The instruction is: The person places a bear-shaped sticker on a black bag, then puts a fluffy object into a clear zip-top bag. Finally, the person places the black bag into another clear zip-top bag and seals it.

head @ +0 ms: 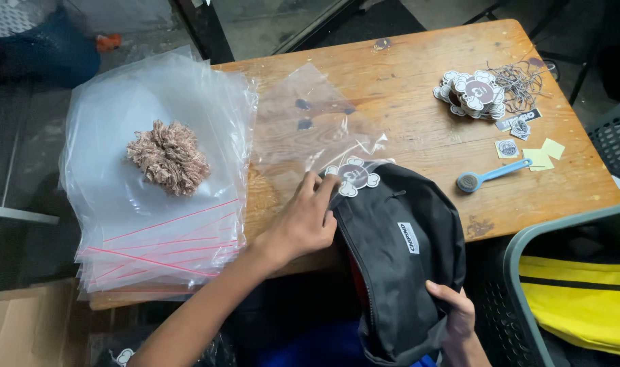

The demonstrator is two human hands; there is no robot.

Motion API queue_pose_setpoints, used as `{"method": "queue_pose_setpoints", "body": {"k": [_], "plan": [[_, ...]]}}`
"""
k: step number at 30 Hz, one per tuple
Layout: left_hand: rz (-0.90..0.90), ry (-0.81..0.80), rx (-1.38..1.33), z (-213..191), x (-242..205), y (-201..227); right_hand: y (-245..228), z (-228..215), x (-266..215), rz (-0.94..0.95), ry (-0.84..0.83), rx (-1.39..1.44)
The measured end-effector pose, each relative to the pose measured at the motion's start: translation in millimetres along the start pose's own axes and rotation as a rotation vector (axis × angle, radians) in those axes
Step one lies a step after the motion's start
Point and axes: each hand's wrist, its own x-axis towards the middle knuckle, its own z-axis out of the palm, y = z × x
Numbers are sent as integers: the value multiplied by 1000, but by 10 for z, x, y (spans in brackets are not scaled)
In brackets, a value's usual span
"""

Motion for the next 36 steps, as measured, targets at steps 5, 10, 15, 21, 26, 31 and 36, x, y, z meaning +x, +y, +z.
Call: {"method": "queue_pose_setpoints", "body": {"k": [5,10,15,21,26,31,36], "plan": [[46,-93,183,53,13,16,9,-35,140,39,-118,9],[-114,-317,467,-163,180,191,60,-506,368,138,-240,146],[230,75,456,140,790,125,14,-449,336,91,-514,281],[448,-18,417,668,1622,-68,155,-583,476,53,-340,113],[325,-188,429,779,1729,38,190,-629,540,72,-294,175],[362,-199,268,701,1695,198,166,-660,610,230,-377,317],[375,-242,135,637,1602,398,117,-500,539,324,-396,332]]}}
